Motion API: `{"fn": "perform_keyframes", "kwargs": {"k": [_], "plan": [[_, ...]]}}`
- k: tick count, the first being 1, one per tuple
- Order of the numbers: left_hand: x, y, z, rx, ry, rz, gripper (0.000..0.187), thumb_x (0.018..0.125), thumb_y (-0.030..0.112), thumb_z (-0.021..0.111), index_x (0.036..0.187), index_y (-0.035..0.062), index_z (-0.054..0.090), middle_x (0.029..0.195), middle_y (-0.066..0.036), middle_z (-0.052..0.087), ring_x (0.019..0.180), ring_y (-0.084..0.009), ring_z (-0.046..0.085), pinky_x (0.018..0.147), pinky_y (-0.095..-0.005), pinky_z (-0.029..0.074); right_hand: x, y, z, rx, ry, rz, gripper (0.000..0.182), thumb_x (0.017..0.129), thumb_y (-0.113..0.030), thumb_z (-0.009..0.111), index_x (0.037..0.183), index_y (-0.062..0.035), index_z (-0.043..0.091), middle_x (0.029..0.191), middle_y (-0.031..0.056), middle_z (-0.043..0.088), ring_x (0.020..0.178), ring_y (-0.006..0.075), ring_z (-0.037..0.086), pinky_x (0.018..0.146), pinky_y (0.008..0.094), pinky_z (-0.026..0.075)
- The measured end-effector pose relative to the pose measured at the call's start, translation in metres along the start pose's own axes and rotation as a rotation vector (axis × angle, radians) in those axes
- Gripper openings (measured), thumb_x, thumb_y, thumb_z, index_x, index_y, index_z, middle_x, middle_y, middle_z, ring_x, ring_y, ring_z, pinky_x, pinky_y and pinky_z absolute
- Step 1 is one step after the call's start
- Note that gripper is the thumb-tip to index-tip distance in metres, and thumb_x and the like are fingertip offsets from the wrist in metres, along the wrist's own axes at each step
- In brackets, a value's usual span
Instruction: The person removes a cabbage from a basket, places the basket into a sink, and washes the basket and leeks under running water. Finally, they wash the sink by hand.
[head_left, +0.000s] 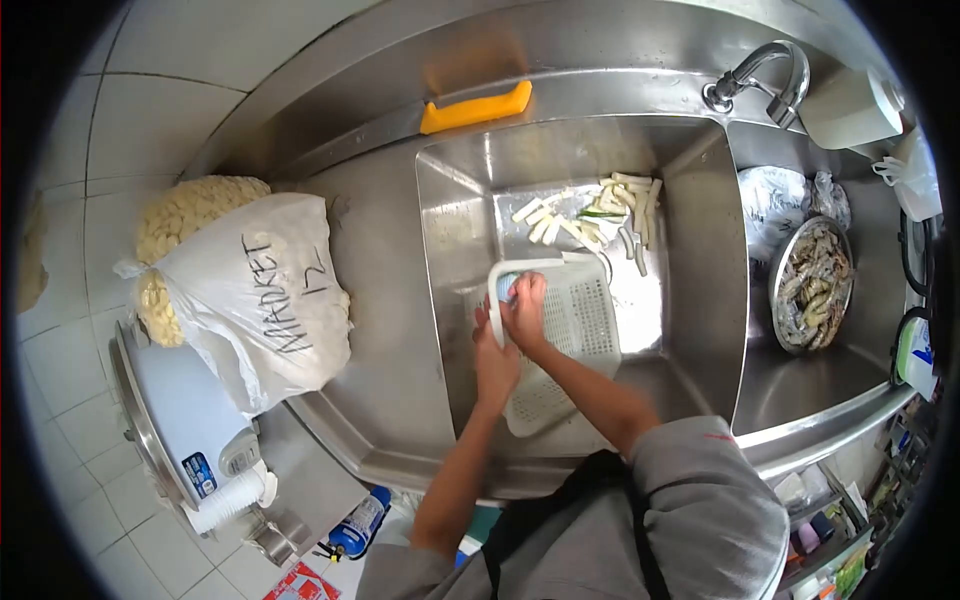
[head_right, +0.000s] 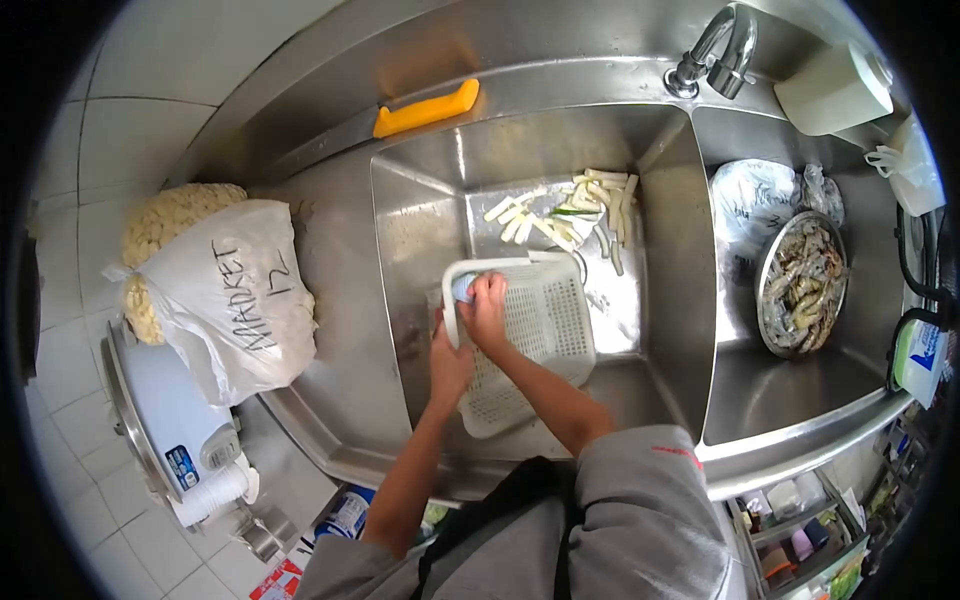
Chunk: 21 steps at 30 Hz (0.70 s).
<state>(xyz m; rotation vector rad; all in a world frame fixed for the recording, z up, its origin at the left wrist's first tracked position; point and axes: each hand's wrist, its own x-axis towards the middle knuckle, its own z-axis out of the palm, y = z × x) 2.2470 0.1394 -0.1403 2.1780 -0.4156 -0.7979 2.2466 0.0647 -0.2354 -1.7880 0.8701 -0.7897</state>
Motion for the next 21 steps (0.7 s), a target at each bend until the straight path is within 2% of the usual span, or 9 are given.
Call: {"fn": "perform_keyframes", "kwargs": {"k": [3, 7, 8, 10, 14, 15, 16, 19, 21], "plan": [[0.006, -0.018, 0.002, 0.082, 0.062, -0.008, 0.063, 0.066, -0.008, 0.04, 0.127, 0.0042, 0.034, 0.128, -0.025, 0.034, 0.121, -0.0355, 0.03, 0.098, -0.0373, 0.028, 0.006, 0.056, -0.015, -0.303, -0.185, -0.402, 0.025, 0.058, -0.004, 0.061, 0.079, -0.0084, 0.048, 0.087, 0.0116, 0.048, 0.08, 0.0293, 0.047, 0.07, 0.0392, 0.039], [0.006, -0.015, 0.0, 0.092, 0.003, -0.106, 0.057, 0.066, -0.009, 0.04, 0.122, 0.0003, 0.039, 0.13, -0.021, 0.034, 0.122, -0.0344, 0.03, 0.099, -0.0371, 0.027, 0.002, 0.159, -0.04, -0.648, -0.3, -0.155, 0.014, 0.068, -0.008, 0.052, 0.082, -0.0105, 0.052, 0.092, 0.0087, 0.05, 0.087, 0.0259, 0.049, 0.075, 0.0372, 0.039], [0.005, -0.013, 0.001, 0.111, -0.004, -0.119, 0.056, 0.066, -0.01, 0.04, 0.121, -0.0006, 0.04, 0.13, -0.02, 0.035, 0.123, -0.0342, 0.03, 0.099, -0.0371, 0.027, 0.002, 0.178, -0.049, -0.661, -0.323, -0.252, 0.013, 0.073, -0.009, 0.048, 0.085, -0.0119, 0.051, 0.094, 0.0077, 0.048, 0.09, 0.0251, 0.047, 0.077, 0.0369, 0.039], [-0.001, -0.012, 0.012, 0.062, 0.052, 0.0, 0.054, 0.066, -0.011, 0.04, 0.119, -0.0024, 0.041, 0.129, -0.019, 0.037, 0.123, -0.0344, 0.03, 0.1, -0.0372, 0.026, 0.007, 0.182, -0.063, -0.67, -0.299, -0.306, 0.015, 0.074, -0.01, 0.047, 0.088, -0.014, 0.05, 0.099, 0.0057, 0.046, 0.094, 0.0238, 0.045, 0.076, 0.0368, 0.039], [0.008, -0.005, 0.028, 0.001, 0.121, 0.187, 0.051, 0.066, -0.011, 0.041, 0.117, -0.0026, 0.043, 0.127, -0.019, 0.04, 0.121, -0.0342, 0.032, 0.099, -0.037, 0.027, 0.002, 0.176, -0.104, -0.987, -0.638, -0.255, 0.017, 0.074, -0.011, 0.049, 0.091, -0.0142, 0.049, 0.096, 0.0057, 0.047, 0.094, 0.0236, 0.046, 0.075, 0.0374, 0.04], [0.015, -0.005, 0.032, 0.07, 0.16, 0.245, 0.049, 0.068, -0.009, 0.04, 0.116, -0.0029, 0.044, 0.115, -0.021, 0.048, 0.112, -0.0314, 0.043, 0.093, -0.0342, 0.033, 0.008, 0.176, -0.11, -1.07, -0.683, -0.292, 0.018, 0.074, -0.012, 0.049, 0.092, -0.014, 0.049, 0.095, 0.0059, 0.048, 0.093, 0.024, 0.046, 0.074, 0.0375, 0.04], [0.014, -0.006, 0.034, 0.143, 0.19, 0.291, 0.046, 0.07, -0.007, 0.039, 0.116, -0.0033, 0.044, 0.104, -0.022, 0.056, 0.102, -0.0286, 0.053, 0.086, -0.0313, 0.039, 0.007, 0.174, -0.119, -1.079, -0.684, -0.28, 0.018, 0.074, -0.012, 0.049, 0.092, -0.014, 0.049, 0.095, 0.0059, 0.048, 0.093, 0.024, 0.046, 0.074, 0.0375, 0.04], [0.018, -0.005, 0.036, 0.001, 0.097, 0.068, 0.051, 0.068, -0.009, 0.041, 0.118, -0.0015, 0.042, 0.116, -0.022, 0.047, 0.113, -0.0317, 0.043, 0.093, -0.0339, 0.033, 0.029, 0.167, -0.141, -1.049, -0.645, -0.182, 0.026, 0.069, -0.004, 0.053, 0.093, -0.0105, 0.047, 0.091, 0.0069, 0.048, 0.087, 0.0266, 0.047, 0.074, 0.0395, 0.039], [0.023, 0.0, 0.026, -0.053, 0.041, -0.086, 0.054, 0.067, -0.009, 0.042, 0.121, -0.0004, 0.04, 0.121, -0.023, 0.044, 0.117, -0.0327, 0.039, 0.095, -0.0344, 0.032, 0.042, 0.141, -0.161, -0.483, -0.32, -0.133, 0.033, 0.062, 0.005, 0.054, 0.093, -0.0062, 0.045, 0.093, 0.0099, 0.048, 0.089, 0.0297, 0.046, 0.076, 0.0415, 0.038]]}}
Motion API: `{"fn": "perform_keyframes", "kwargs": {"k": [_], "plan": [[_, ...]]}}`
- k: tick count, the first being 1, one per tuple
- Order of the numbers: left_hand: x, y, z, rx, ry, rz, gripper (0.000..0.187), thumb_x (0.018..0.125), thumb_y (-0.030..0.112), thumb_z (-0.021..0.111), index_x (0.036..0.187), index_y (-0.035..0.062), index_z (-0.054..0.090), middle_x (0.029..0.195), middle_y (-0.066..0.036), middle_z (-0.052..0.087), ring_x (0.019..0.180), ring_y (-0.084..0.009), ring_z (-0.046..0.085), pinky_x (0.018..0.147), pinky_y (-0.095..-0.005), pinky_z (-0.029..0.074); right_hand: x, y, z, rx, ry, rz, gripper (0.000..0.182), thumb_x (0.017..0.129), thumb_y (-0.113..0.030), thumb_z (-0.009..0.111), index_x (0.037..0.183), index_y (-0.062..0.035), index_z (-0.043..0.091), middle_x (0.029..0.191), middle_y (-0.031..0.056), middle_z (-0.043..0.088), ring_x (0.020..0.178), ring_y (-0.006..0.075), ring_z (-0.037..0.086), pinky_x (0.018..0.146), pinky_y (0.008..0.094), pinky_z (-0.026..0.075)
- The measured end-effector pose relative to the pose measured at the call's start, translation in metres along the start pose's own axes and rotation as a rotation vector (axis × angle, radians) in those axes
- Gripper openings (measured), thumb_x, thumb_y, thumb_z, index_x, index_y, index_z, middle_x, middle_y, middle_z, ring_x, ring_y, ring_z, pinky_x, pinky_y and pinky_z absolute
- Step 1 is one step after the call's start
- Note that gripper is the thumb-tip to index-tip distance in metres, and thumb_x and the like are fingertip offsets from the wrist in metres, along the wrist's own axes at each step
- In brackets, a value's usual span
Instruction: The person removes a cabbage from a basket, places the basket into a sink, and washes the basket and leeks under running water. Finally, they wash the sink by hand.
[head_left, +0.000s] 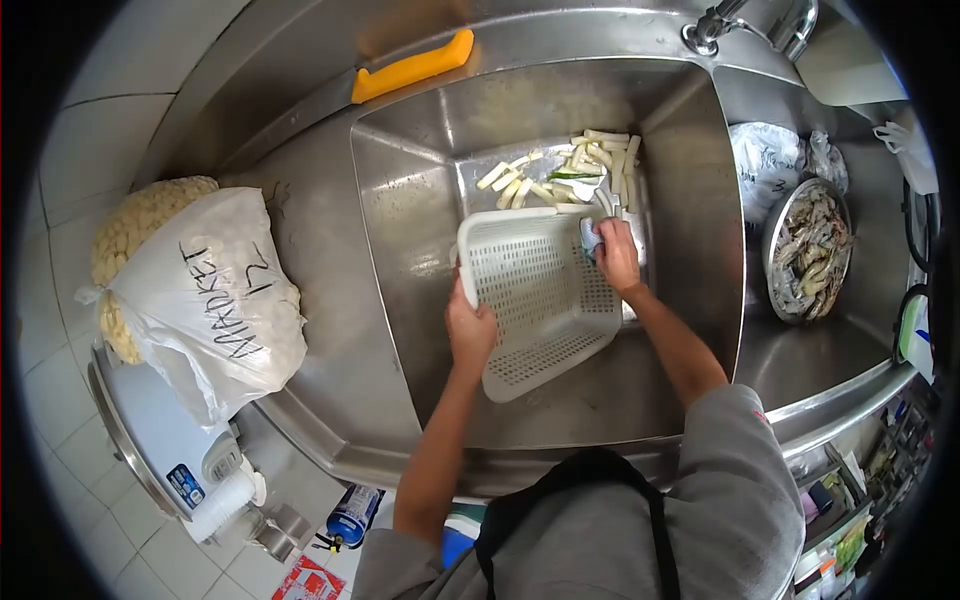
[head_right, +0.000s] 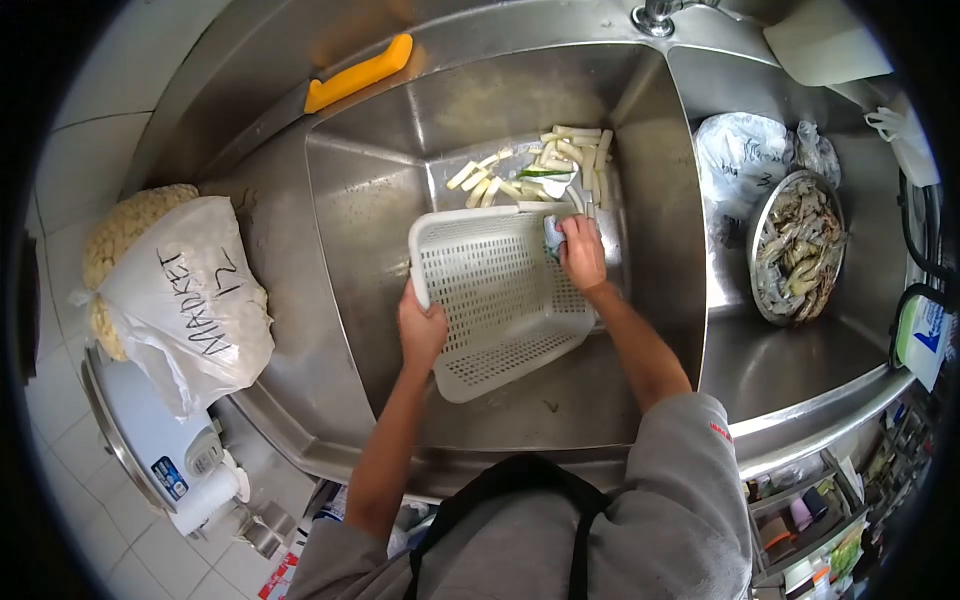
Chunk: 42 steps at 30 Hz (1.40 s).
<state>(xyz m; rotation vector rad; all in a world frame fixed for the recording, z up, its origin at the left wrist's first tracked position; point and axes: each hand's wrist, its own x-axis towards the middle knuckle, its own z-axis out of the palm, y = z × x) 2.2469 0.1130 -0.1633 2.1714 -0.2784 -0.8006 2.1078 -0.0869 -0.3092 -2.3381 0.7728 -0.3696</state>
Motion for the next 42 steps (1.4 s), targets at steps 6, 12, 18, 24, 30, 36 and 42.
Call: {"fn": "perform_keyframes", "kwargs": {"k": [6, 12, 18, 24, 30, 36, 42], "plan": [[-0.001, -0.009, 0.013, 0.155, 0.044, 0.205, 0.06, 0.065, -0.009, 0.043, 0.124, 0.001, 0.036, 0.12, -0.022, 0.045, 0.112, -0.0331, 0.044, 0.093, -0.0346, 0.034, 0.044, -0.138, 0.0, 0.358, 0.182, -0.336, 0.04, 0.059, 0.006, 0.053, 0.096, -0.007, 0.05, 0.1, 0.0144, 0.049, 0.092, 0.0324, 0.045, 0.078, 0.0416, 0.038], [0.003, -0.018, 0.002, 0.066, -0.033, 0.147, 0.063, 0.066, -0.01, 0.041, 0.128, 0.0029, 0.034, 0.125, -0.019, 0.042, 0.114, -0.0297, 0.043, 0.094, -0.0314, 0.033, 0.05, -0.152, 0.022, 0.399, 0.254, 0.082, 0.028, 0.058, 0.009, 0.047, 0.083, -0.0024, 0.05, 0.083, 0.0145, 0.048, 0.081, 0.0339, 0.044, 0.073, 0.0383, 0.037], [0.015, -0.028, -0.008, -0.385, -0.138, -0.113, 0.057, 0.076, 0.005, 0.043, 0.131, 0.0042, 0.031, 0.129, -0.012, 0.039, 0.113, -0.0201, 0.043, 0.091, -0.027, 0.034, 0.033, -0.137, 0.017, 1.346, -0.57, 0.661, 0.035, 0.072, 0.003, 0.047, 0.106, -0.0032, 0.05, 0.102, 0.0071, 0.054, 0.089, 0.0156, 0.051, 0.078, 0.028, 0.041], [0.03, 0.0, 0.001, -0.073, -0.002, 0.189, 0.046, 0.071, -0.008, 0.039, 0.116, -0.0004, 0.044, 0.099, -0.014, 0.058, 0.093, -0.0214, 0.056, 0.082, -0.0281, 0.04, -0.082, -0.174, 0.03, 0.777, -0.687, 0.123, 0.036, 0.07, 0.002, 0.048, 0.105, -0.006, 0.05, 0.103, 0.0089, 0.052, 0.096, 0.0246, 0.049, 0.082, 0.0351, 0.039], [0.025, -0.005, -0.013, 0.067, 0.044, 0.082, 0.045, 0.066, -0.011, 0.038, 0.109, -0.0025, 0.048, 0.092, -0.017, 0.06, 0.09, -0.0249, 0.058, 0.079, -0.0296, 0.042, -0.125, -0.017, 0.026, 0.036, -0.857, -0.165, 0.026, 0.073, -0.01, 0.05, 0.097, -0.0098, 0.06, 0.104, 0.0121, 0.054, 0.097, 0.0295, 0.049, 0.084, 0.0377, 0.039], [0.031, -0.02, -0.015, 0.117, 0.006, 0.031, 0.043, 0.066, -0.01, 0.039, 0.107, -0.0018, 0.05, 0.091, -0.015, 0.061, 0.089, -0.0229, 0.059, 0.078, -0.0279, 0.042, -0.036, 0.023, 0.001, -0.144, -0.082, 0.352, 0.033, 0.069, 0.002, 0.052, 0.101, -0.0064, 0.045, 0.093, 0.0171, 0.048, 0.092, 0.0372, 0.044, 0.083, 0.0413, 0.037], [0.04, -0.006, -0.009, -0.002, 0.056, 0.04, 0.043, 0.066, -0.01, 0.038, 0.106, -0.0014, 0.05, 0.093, -0.015, 0.061, 0.092, -0.0214, 0.058, 0.081, -0.0285, 0.041, -0.126, 0.047, 0.033, -0.227, -0.333, 0.742, 0.047, 0.076, -0.014, 0.049, 0.123, -0.0095, 0.04, 0.118, 0.0174, 0.046, 0.105, 0.0357, 0.047, 0.088, 0.0418, 0.038]]}}
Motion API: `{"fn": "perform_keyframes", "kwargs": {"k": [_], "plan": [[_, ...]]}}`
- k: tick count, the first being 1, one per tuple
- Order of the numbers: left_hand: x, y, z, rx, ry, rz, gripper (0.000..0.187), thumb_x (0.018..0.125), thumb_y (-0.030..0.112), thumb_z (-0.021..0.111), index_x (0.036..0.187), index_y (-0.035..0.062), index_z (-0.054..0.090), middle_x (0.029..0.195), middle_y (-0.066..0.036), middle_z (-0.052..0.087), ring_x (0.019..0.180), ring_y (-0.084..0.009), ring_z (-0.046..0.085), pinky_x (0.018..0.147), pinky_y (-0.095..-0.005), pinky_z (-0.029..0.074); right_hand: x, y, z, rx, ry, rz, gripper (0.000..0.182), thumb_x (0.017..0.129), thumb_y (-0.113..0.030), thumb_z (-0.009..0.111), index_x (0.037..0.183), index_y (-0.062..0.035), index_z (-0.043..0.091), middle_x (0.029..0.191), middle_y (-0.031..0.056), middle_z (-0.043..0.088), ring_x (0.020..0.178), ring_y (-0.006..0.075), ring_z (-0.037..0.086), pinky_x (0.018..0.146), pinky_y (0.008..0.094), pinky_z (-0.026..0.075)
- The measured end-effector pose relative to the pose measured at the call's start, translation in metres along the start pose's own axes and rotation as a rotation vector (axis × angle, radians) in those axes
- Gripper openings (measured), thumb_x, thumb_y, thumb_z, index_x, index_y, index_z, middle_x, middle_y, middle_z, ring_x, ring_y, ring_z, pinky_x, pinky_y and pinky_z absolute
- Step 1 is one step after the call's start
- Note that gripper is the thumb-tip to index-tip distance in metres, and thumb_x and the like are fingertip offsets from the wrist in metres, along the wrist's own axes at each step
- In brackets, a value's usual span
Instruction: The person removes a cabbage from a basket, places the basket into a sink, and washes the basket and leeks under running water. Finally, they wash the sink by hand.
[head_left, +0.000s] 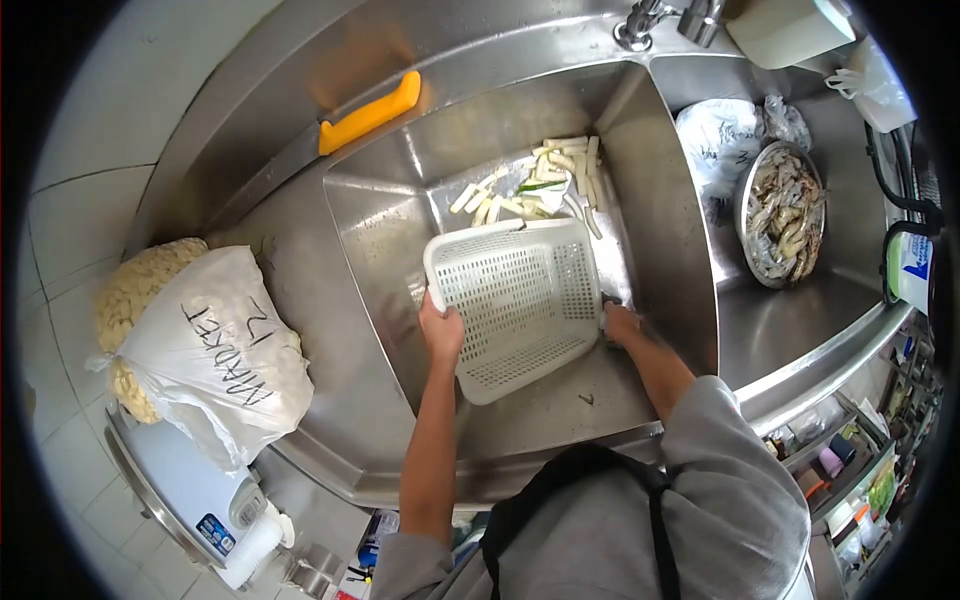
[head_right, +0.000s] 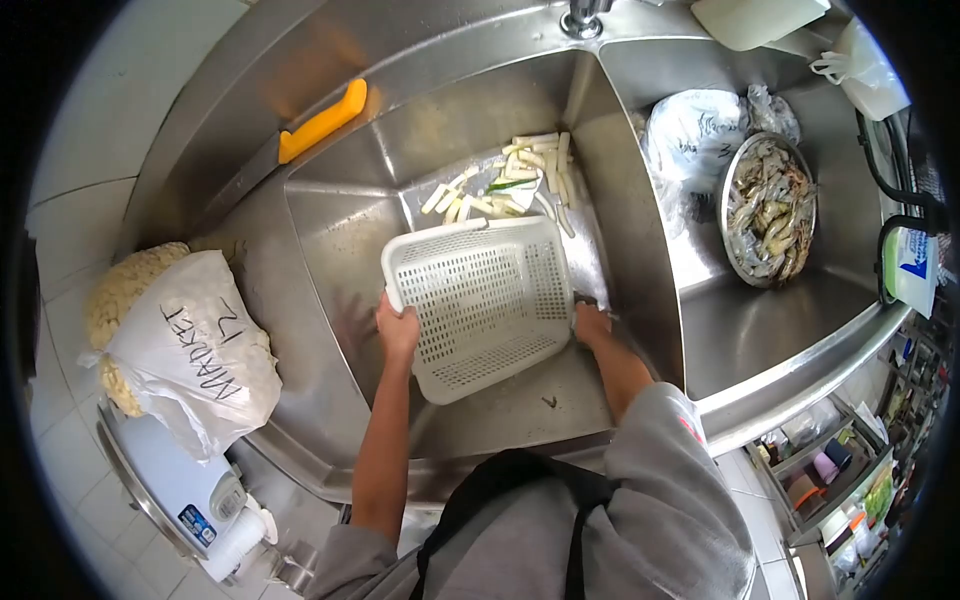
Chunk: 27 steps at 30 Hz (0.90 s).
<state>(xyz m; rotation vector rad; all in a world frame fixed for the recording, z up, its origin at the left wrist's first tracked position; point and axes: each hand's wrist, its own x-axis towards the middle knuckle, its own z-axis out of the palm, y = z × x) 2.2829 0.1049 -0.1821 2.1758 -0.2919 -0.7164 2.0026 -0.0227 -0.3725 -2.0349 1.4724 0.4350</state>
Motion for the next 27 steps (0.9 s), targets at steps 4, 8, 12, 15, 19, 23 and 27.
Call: {"fn": "perform_keyframes", "kwargs": {"k": [4, 8, 12, 15, 19, 23, 27], "plan": [[-0.003, -0.014, 0.009, -0.142, -0.121, -0.029, 0.043, 0.081, 0.005, 0.045, 0.123, 0.0038, 0.037, 0.11, -0.013, 0.054, 0.1, -0.0207, 0.053, 0.084, -0.0305, 0.04, -0.013, -0.083, -0.069, 0.125, -0.415, -0.423, 0.038, 0.08, -0.024, 0.051, 0.112, -0.0042, 0.054, 0.103, 0.0176, 0.057, 0.092, 0.0265, 0.057, 0.083, 0.0381, 0.043], [-0.027, 0.01, 0.029, -0.925, -0.284, -0.221, 0.074, 0.082, 0.061, 0.03, 0.138, 0.0157, 0.011, 0.137, -0.008, 0.025, 0.123, -0.0215, 0.027, 0.101, -0.0362, 0.021, -0.113, -0.216, -0.184, 1.006, -0.889, -0.13, 0.087, 0.075, -0.065, 0.041, 0.135, -0.0055, 0.02, 0.134, 0.0189, 0.029, 0.124, 0.0299, 0.028, 0.1, 0.0341, 0.027], [-0.048, 0.036, 0.039, -1.021, -0.216, -0.182, 0.078, 0.08, 0.066, 0.027, 0.138, 0.0156, 0.01, 0.142, -0.007, 0.01, 0.13, -0.0226, 0.011, 0.104, -0.036, 0.012, -0.121, -0.188, -0.153, 0.955, -0.65, -0.237, 0.096, 0.072, -0.058, 0.056, 0.132, 0.0065, 0.016, 0.136, 0.0204, 0.025, 0.125, 0.0317, 0.025, 0.102, 0.0333, 0.023], [-0.057, 0.048, 0.05, -0.884, -0.161, -0.103, 0.075, 0.083, 0.06, 0.03, 0.137, 0.0123, 0.011, 0.144, -0.009, 0.0, 0.132, -0.0272, 0.001, 0.105, -0.0407, 0.005, -0.114, -0.163, -0.174, 0.91, -0.61, -0.459, 0.082, 0.071, -0.046, 0.063, 0.127, 0.0054, 0.03, 0.118, 0.0236, 0.047, 0.113, 0.0307, 0.043, 0.095, 0.0334, 0.033], [-0.063, 0.111, 0.015, 0.514, -0.227, 0.921, 0.071, 0.08, 0.058, 0.039, 0.129, 0.0069, 0.031, 0.141, -0.016, 0.011, 0.129, -0.0386, 0.004, 0.102, -0.0501, 0.003, -0.124, -0.135, -0.239, 0.065, -0.324, -0.752, 0.043, 0.07, -0.033, 0.059, 0.105, -0.0085, 0.058, 0.084, 0.0206, 0.061, 0.083, 0.0327, 0.058, 0.075, 0.04, 0.045], [-0.06, 0.157, -0.001, 0.861, -0.537, 1.34, 0.047, 0.075, 0.05, 0.054, 0.079, 0.0031, 0.054, 0.092, -0.014, 0.058, 0.106, -0.0347, 0.045, 0.096, -0.048, 0.025, -0.15, -0.135, -0.297, -0.329, -0.093, -0.76, 0.04, 0.071, -0.043, 0.06, 0.09, -0.0083, 0.06, 0.082, 0.0135, 0.062, 0.081, 0.0273, 0.06, 0.066, 0.0371, 0.046], [-0.066, 0.153, 0.007, 0.752, -0.745, 0.704, 0.036, 0.084, 0.037, 0.049, 0.087, 0.0022, 0.054, 0.078, -0.016, 0.059, 0.076, -0.0274, 0.057, 0.071, -0.0383, 0.042, -0.172, -0.122, -0.308, -0.026, 0.62, -0.812, 0.025, 0.072, -0.034, 0.06, 0.082, -0.0104, 0.058, 0.081, 0.0093, 0.056, 0.081, 0.0266, 0.054, 0.066, 0.0377, 0.045]]}}
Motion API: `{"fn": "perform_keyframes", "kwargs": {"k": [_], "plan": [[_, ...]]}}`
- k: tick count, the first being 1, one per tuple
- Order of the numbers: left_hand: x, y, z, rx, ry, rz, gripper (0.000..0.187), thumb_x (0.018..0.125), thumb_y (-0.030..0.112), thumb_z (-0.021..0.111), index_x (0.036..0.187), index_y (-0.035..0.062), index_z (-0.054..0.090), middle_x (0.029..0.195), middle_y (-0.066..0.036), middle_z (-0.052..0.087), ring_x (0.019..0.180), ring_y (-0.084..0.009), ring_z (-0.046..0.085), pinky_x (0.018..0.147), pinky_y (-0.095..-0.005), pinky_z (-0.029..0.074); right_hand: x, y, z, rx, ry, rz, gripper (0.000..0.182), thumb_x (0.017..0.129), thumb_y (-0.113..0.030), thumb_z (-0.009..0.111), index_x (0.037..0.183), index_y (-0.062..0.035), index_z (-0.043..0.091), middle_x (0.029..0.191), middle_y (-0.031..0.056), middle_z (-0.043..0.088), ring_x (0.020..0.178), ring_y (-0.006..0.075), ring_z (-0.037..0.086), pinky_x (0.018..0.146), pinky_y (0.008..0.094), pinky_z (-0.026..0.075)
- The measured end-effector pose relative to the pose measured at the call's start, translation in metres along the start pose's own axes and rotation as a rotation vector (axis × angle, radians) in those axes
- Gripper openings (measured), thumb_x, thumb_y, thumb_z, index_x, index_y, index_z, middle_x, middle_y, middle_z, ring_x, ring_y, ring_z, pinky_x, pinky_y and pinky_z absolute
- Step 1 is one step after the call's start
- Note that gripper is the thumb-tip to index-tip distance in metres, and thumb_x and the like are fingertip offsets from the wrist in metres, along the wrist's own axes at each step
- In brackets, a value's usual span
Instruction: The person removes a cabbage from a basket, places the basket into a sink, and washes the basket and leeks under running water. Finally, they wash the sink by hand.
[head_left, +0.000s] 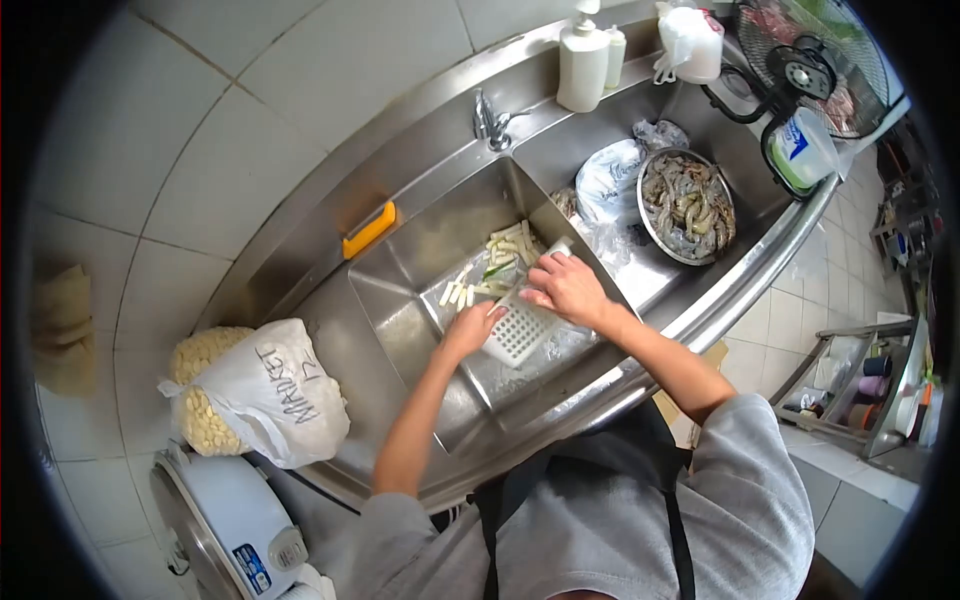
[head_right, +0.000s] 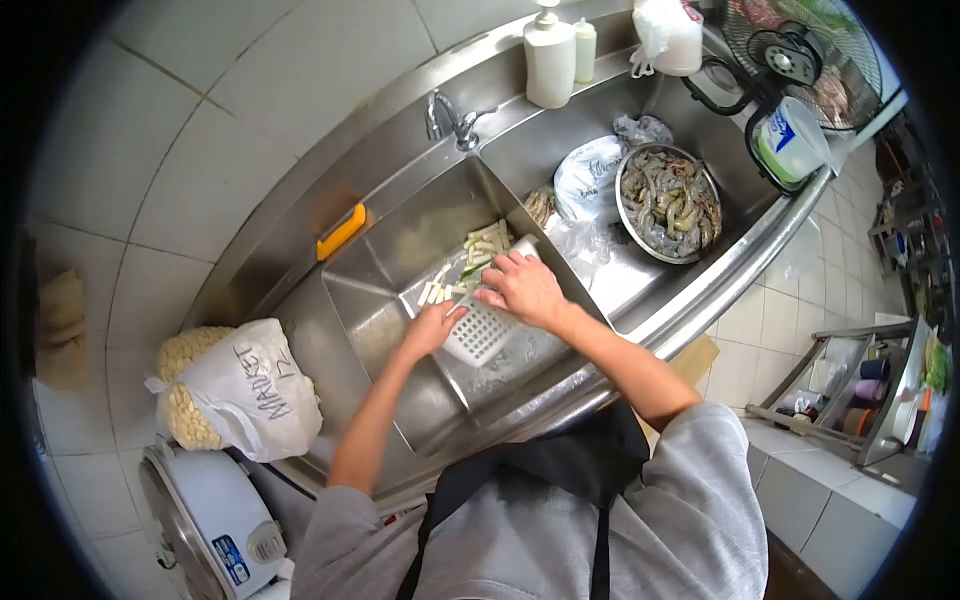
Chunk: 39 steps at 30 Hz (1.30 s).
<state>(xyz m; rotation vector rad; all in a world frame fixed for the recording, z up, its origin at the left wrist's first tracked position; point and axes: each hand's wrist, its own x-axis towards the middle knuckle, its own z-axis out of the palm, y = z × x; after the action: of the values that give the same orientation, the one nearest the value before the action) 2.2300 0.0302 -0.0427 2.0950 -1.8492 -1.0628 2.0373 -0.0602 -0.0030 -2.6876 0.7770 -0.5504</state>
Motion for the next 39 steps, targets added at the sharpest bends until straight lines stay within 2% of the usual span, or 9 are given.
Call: {"fn": "perform_keyframes", "kwargs": {"k": [5, 14, 20, 25, 28, 30, 32, 35, 39], "plan": [[-0.025, 0.006, 0.018, -0.48, 0.408, 0.063, 0.031, 0.091, 0.027, 0.042, 0.098, -0.0006, 0.053, 0.075, -0.009, 0.058, 0.065, -0.0138, 0.052, 0.06, -0.0294, 0.042, -0.006, -0.017, 0.047, 0.112, 0.12, -0.324, 0.018, 0.07, -0.018, 0.058, 0.085, -0.0105, 0.051, 0.095, 0.007, 0.05, 0.088, 0.0237, 0.048, 0.072, 0.0377, 0.037], [-0.045, -0.005, 0.034, -0.899, 0.755, -0.182, 0.033, 0.092, 0.024, 0.037, 0.102, -0.0035, 0.051, 0.088, -0.012, 0.06, 0.076, -0.017, 0.056, 0.069, -0.0298, 0.045, 0.018, -0.068, 0.047, 0.251, 0.425, 0.161, 0.016, 0.071, -0.014, 0.058, 0.087, -0.0105, 0.058, 0.101, 0.0099, 0.051, 0.091, 0.0311, 0.046, 0.075, 0.0411, 0.038], [-0.079, -0.005, 0.046, -1.938, 0.872, -0.28, 0.039, 0.093, 0.027, 0.029, 0.12, -0.0005, 0.038, 0.113, -0.013, 0.05, 0.097, -0.0252, 0.054, 0.081, -0.0392, 0.046, -0.045, -0.107, 0.083, 0.304, 0.56, 0.302, 0.026, 0.079, -0.017, 0.054, 0.103, -0.0092, 0.051, 0.109, 0.0148, 0.044, 0.105, 0.034, 0.037, 0.088, 0.0416, 0.03], [-0.153, -0.013, 0.054, -1.87, 0.769, -0.106, 0.046, 0.092, 0.033, 0.034, 0.125, 0.0007, 0.034, 0.12, -0.009, 0.047, 0.111, -0.0235, 0.043, 0.093, -0.0405, 0.036, -0.032, -0.018, 0.104, 0.442, 0.819, 1.091, 0.023, 0.087, -0.018, 0.044, 0.104, -0.0034, 0.048, 0.106, 0.0207, 0.045, 0.103, 0.0357, 0.041, 0.09, 0.0419, 0.03], [-0.194, -0.015, 0.037, -1.708, 0.807, -0.047, 0.047, 0.091, 0.034, 0.039, 0.123, 0.0, 0.036, 0.119, -0.01, 0.047, 0.107, -0.0218, 0.047, 0.089, -0.0367, 0.039, -0.042, 0.068, 0.155, 1.756, 0.307, 1.113, 0.021, 0.088, -0.016, 0.042, 0.102, -0.0032, 0.05, 0.098, 0.0142, 0.057, 0.088, 0.0262, 0.055, 0.08, 0.0369, 0.043], [-0.222, -0.021, 0.016, -1.484, 0.745, -0.059, 0.046, 0.09, 0.035, 0.041, 0.119, -0.0003, 0.04, 0.112, -0.012, 0.051, 0.099, -0.0199, 0.051, 0.083, -0.0328, 0.041, -0.033, 0.058, 0.096, 1.993, -0.067, 1.112, 0.025, 0.088, -0.018, 0.044, 0.103, -0.0016, 0.054, 0.094, 0.0113, 0.061, 0.08, 0.0208, 0.06, 0.072, 0.0335, 0.05], [-0.247, -0.045, 0.005, -0.95, 0.67, -0.154, 0.042, 0.09, 0.034, 0.043, 0.111, -0.0017, 0.046, 0.1, -0.012, 0.056, 0.086, -0.0178, 0.054, 0.073, -0.0292, 0.044, -0.012, 0.062, 0.079, 1.689, -0.399, 0.988, 0.028, 0.087, -0.022, 0.047, 0.104, -0.0018, 0.055, 0.096, 0.0098, 0.061, 0.086, 0.0181, 0.06, 0.078, 0.0338, 0.048], [-0.245, -0.027, -0.021, -0.628, 0.638, -0.313, 0.036, 0.089, 0.03, 0.042, 0.094, -0.005, 0.05, 0.077, -0.009, 0.055, 0.065, -0.0141, 0.049, 0.055, -0.0263, 0.04, 0.014, 0.078, 0.082, 1.907, -0.192, 0.732, 0.036, 0.085, -0.032, 0.052, 0.106, -0.0023, 0.055, 0.099, 0.0071, 0.06, 0.086, 0.0147, 0.059, 0.076, 0.0309, 0.048], [-0.228, -0.013, -0.036, -0.683, 0.751, 0.059, 0.035, 0.09, 0.028, 0.041, 0.095, -0.0062, 0.048, 0.077, -0.008, 0.055, 0.067, -0.013, 0.049, 0.06, -0.0258, 0.04, 0.037, 0.069, 0.05, 1.248, 0.096, 0.733, 0.044, 0.079, -0.044, 0.057, 0.094, -0.004, 0.062, 0.089, 0.0075, 0.062, 0.077, 0.0176, 0.057, 0.071, 0.0295, 0.045]]}}
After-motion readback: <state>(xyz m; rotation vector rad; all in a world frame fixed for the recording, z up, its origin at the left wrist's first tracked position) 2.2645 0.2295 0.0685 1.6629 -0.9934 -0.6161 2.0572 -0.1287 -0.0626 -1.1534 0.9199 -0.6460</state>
